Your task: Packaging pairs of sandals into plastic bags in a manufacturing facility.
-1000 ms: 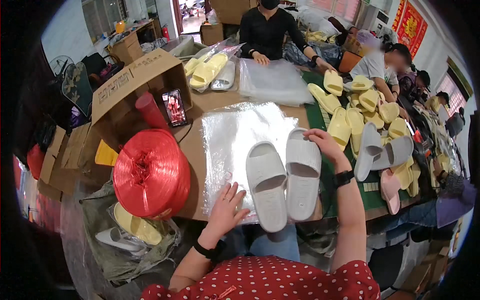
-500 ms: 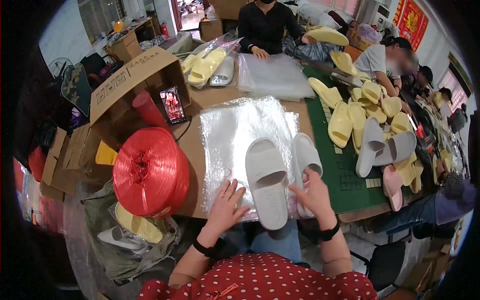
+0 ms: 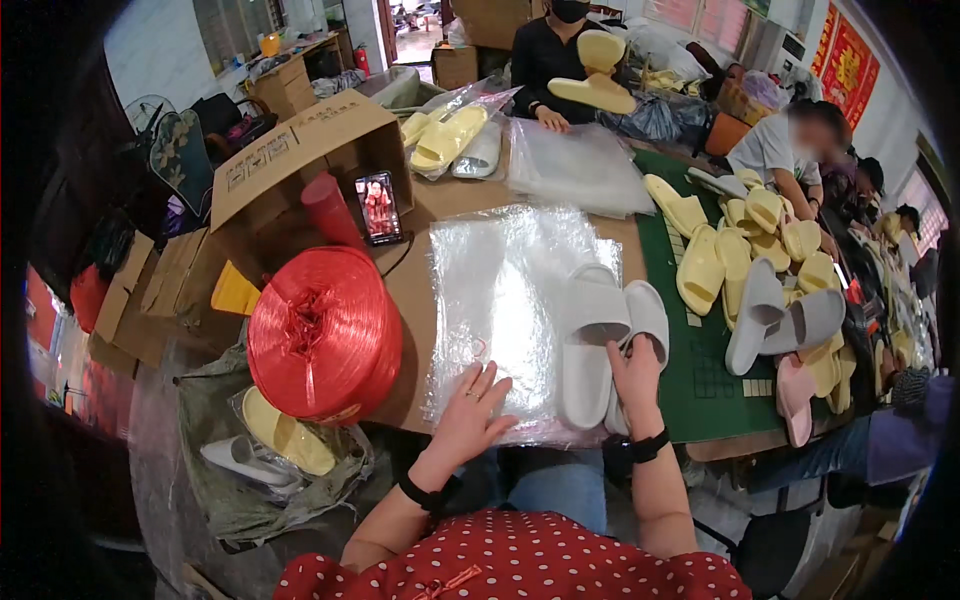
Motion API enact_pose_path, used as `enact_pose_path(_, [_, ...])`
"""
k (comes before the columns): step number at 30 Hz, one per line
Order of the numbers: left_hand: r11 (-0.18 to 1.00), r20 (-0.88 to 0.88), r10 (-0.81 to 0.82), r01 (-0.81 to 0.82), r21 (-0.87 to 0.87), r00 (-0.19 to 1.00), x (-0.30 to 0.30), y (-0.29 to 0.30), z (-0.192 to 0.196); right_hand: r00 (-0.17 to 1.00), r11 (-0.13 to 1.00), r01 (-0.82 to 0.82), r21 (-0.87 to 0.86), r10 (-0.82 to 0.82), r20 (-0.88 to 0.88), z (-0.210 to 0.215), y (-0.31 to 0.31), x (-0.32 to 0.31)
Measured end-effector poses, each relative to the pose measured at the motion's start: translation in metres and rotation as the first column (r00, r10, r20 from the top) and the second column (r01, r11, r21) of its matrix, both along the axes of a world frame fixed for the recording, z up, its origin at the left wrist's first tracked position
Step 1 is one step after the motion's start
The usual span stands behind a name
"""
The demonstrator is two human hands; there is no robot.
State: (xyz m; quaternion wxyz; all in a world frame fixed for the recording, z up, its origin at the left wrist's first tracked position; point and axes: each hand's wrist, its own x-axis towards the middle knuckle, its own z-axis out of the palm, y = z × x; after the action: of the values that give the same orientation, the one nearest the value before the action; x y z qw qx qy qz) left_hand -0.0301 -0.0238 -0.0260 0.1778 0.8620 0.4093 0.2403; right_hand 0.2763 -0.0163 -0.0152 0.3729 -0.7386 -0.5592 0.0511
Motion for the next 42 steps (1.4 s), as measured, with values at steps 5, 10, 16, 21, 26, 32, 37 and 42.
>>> enact_pose_path(5, [0.997,-0.026,-0.053,0.052,-0.060,0.998,-0.002,0.002,0.010,0.994,0.999,0.048,-0.019,-0.050,-0.100,0.009,-0.013,0.010])
enact_pose_path(10, [0.997,-0.117,-0.069,0.064,-0.050,0.991,0.002,0.009,0.014,0.934,0.960,0.091,0.265,0.010,-0.358,0.023,-0.041,0.003])
enact_pose_path(16, [1.000,-0.229,0.005,-0.003,0.011,0.973,0.018,0.025,0.018,0.823,0.940,0.044,0.337,0.157,-0.546,0.027,-0.070,-0.006])
enact_pose_path(21, [0.990,-0.243,-0.040,0.072,0.125,0.969,0.019,0.030,0.032,0.829,0.960,0.015,0.278,0.143,-0.541,0.027,-0.094,-0.002])
enact_pose_path(26, [0.992,-0.149,-0.125,0.126,-0.002,0.981,0.015,0.032,0.014,0.841,0.970,-0.005,0.243,0.135,-0.524,0.029,-0.103,-0.006])
enact_pose_path(32, [0.998,-0.174,0.011,0.000,0.066,0.985,0.039,0.029,0.018,0.801,0.949,0.019,0.314,0.174,-0.573,0.038,-0.104,-0.019])
enact_pose_path(37, [0.997,0.073,0.069,-0.071,0.033,0.995,0.044,0.039,0.030,0.937,0.947,-0.090,0.309,0.185,-0.295,0.036,-0.114,-0.013])
enact_pose_path(42, [0.972,0.229,0.146,-0.097,-0.214,0.962,0.041,0.046,0.043,0.950,0.948,-0.305,0.089,0.297,0.096,0.039,-0.129,-0.014])
